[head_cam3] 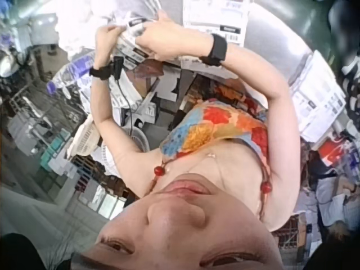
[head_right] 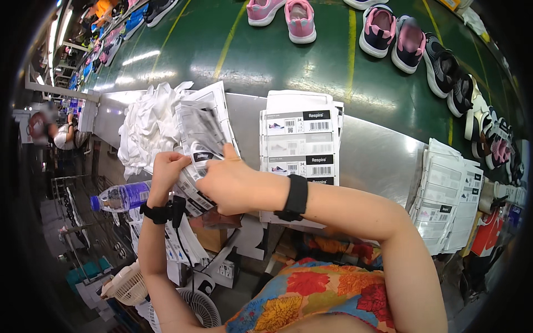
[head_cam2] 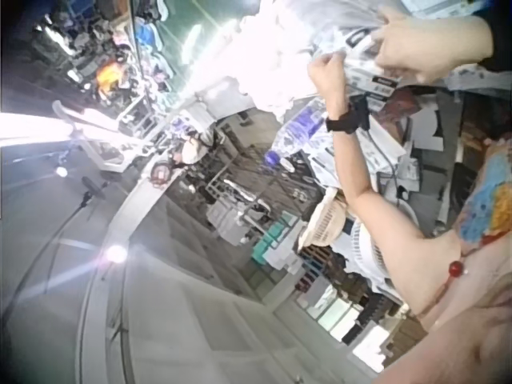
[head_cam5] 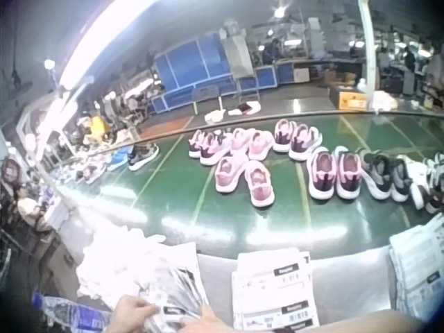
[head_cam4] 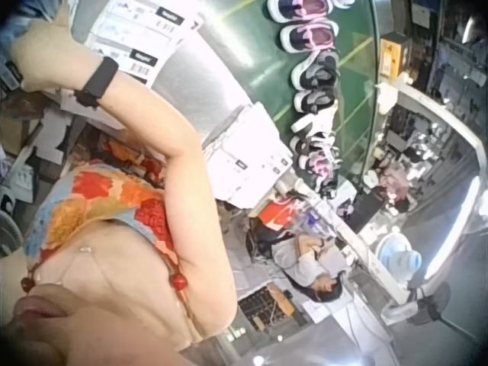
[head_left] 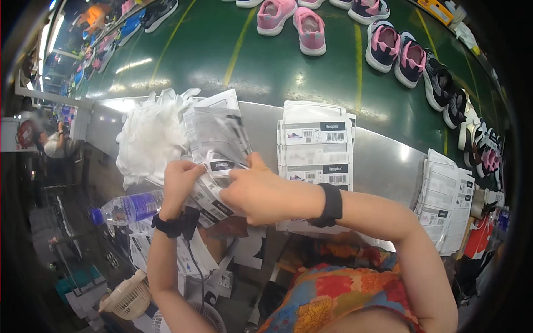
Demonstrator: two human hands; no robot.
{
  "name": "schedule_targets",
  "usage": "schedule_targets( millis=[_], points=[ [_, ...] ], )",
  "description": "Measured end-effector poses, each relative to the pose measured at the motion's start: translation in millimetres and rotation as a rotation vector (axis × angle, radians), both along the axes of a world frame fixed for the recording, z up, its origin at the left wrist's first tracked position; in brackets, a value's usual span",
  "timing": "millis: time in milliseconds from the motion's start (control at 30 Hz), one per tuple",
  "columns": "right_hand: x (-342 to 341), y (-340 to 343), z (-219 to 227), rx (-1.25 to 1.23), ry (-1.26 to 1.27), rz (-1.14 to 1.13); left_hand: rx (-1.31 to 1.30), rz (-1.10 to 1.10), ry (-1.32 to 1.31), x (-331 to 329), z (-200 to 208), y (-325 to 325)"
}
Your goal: The person sorts through stacks of labels, picks up a pair of shoes from a conveyor belt, and pulls back the tongues to look inside. They turn the shoes over, place them back on the belt, and repeat the process with other pairs of shoes and labels.
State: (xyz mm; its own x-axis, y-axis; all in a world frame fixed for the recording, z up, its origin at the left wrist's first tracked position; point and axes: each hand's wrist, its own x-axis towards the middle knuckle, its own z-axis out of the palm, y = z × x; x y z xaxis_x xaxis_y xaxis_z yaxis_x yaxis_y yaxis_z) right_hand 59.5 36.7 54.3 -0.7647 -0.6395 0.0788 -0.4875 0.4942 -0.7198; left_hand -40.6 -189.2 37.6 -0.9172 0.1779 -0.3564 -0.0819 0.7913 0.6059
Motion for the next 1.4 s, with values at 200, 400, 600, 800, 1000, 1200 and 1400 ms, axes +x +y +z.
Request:
schedule_targets(
  millis=[200,400,600,800,1000,1200,1400],
  points=[
    [5.8,52.1,-11.5,-0.026,-0.316,-0.195,0.278,0.266,-0.009,-8.9,-13.2,-28.3],
    [10.5,6.6,-49.6,-0.436,0.015,-0.319,-0.027,-0.046,0.278,1.1,-56.7,-4.0],
    [40.9,36.2,-38.3,-0.205,0.028,-0.373,-0.022,-0.093,0.121,25.1,-20.4,26.8],
    [101.6,206.2,11.6,-0.072,0.16,-0.775,0.203,-0.181,-0.109,17.4,-12.6,24.7],
    [123.7,350.8,20.6,0.242,0.123,-1.212,-0.411,-0.246,0.188,-36.0,17.7,-21.9],
    [72.2,388.2,17.2,0.43,0.18,-1.175,-0.135,-0.593,0.524,-74.6,51.8,134.1],
    [5.5,394.4,-22.8,0.775,-0.052,-1.005,-0.208,-0.515,0.804,-154.6,-15.7,337.1]
  ],
)
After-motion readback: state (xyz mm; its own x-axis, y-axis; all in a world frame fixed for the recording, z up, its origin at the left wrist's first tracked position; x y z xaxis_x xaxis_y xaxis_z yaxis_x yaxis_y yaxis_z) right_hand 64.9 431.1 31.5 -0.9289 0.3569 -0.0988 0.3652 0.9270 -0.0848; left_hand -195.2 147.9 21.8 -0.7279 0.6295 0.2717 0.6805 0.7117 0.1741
